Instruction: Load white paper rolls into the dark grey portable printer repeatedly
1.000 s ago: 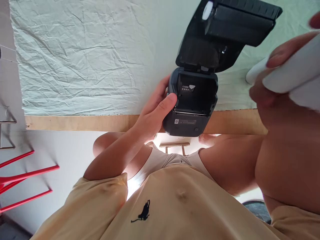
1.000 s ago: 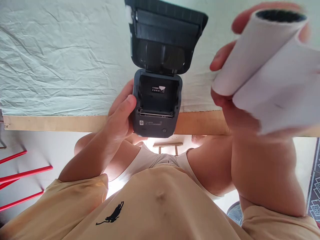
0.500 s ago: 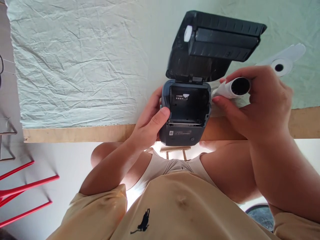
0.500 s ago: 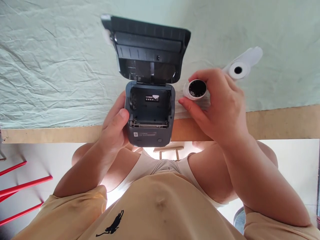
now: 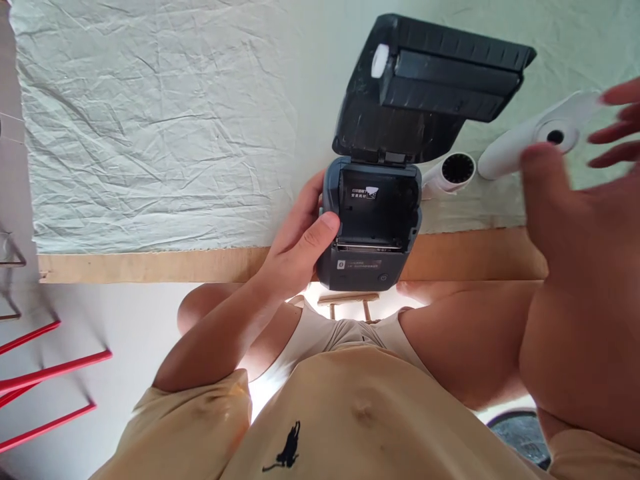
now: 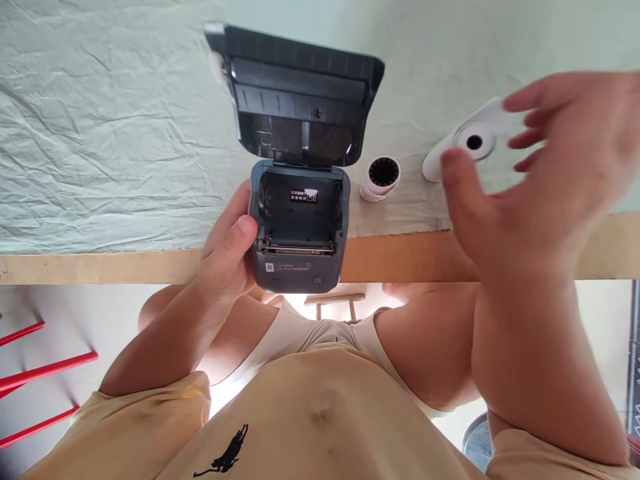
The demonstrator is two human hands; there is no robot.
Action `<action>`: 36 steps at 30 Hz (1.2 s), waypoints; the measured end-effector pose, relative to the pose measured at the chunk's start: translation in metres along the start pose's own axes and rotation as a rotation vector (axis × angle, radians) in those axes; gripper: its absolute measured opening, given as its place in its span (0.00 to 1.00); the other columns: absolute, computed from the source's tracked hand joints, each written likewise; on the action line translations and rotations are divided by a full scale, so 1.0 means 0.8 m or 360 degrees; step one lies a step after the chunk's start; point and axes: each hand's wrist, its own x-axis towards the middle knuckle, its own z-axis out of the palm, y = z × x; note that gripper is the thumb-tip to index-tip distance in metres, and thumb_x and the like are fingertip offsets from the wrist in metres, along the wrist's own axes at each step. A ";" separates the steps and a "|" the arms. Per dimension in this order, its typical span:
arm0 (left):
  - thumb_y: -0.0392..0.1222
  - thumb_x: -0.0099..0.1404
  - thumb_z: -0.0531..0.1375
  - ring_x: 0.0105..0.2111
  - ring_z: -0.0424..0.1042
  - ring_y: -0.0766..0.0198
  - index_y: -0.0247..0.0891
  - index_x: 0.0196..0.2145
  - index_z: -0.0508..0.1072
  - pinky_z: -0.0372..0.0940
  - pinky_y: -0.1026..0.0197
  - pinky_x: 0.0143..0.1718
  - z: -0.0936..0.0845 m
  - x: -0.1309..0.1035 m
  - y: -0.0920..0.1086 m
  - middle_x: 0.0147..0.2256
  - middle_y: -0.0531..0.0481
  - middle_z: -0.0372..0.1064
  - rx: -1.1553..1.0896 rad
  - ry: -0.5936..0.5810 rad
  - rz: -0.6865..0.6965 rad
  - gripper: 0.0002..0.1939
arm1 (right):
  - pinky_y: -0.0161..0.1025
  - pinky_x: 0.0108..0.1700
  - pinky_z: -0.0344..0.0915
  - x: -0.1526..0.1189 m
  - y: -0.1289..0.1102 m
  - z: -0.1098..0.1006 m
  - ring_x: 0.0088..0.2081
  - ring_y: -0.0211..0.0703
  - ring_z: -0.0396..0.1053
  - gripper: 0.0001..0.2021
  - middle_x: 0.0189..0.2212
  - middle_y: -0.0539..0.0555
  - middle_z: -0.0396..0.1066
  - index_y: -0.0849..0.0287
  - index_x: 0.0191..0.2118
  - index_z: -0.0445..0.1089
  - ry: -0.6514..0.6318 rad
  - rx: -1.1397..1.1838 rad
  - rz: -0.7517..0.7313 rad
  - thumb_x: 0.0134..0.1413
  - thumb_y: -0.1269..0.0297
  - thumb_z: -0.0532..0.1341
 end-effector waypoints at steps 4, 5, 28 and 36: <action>0.70 0.88 0.66 0.76 0.88 0.40 0.55 0.73 0.86 0.94 0.48 0.61 0.003 0.002 0.006 0.63 0.45 0.92 -0.0012 0.0037 -0.0128 0.28 | 0.66 0.52 0.89 0.013 0.001 0.025 0.60 0.64 0.87 0.31 0.59 0.62 0.83 0.50 0.65 0.78 -0.0206 -0.0104 -0.0164 0.74 0.32 0.77; 0.70 0.88 0.66 0.78 0.86 0.39 0.55 0.73 0.87 0.93 0.45 0.65 0.004 0.002 0.009 0.64 0.45 0.92 -0.0017 0.0047 -0.0159 0.28 | 0.62 0.51 0.89 0.014 -0.003 0.024 0.58 0.62 0.86 0.30 0.59 0.61 0.84 0.48 0.67 0.76 -0.0285 -0.0070 -0.0183 0.73 0.37 0.79; 0.77 0.80 0.74 0.86 0.77 0.32 0.53 0.65 0.88 0.88 0.35 0.76 0.009 0.002 0.021 0.68 0.46 0.90 0.0029 0.0191 -0.0298 0.32 | 0.52 0.52 0.84 0.011 -0.022 0.001 0.58 0.54 0.87 0.43 0.66 0.59 0.87 0.42 0.82 0.72 -0.0437 0.0151 -0.0270 0.62 0.69 0.71; 0.81 0.78 0.73 0.86 0.76 0.32 0.53 0.64 0.86 0.88 0.34 0.77 0.004 0.004 0.010 0.67 0.44 0.90 0.0065 0.0172 -0.0306 0.35 | 0.63 0.64 0.86 0.002 -0.017 0.041 0.63 0.61 0.84 0.29 0.56 0.61 0.79 0.48 0.70 0.84 -0.0201 0.0141 -0.0229 0.70 0.45 0.80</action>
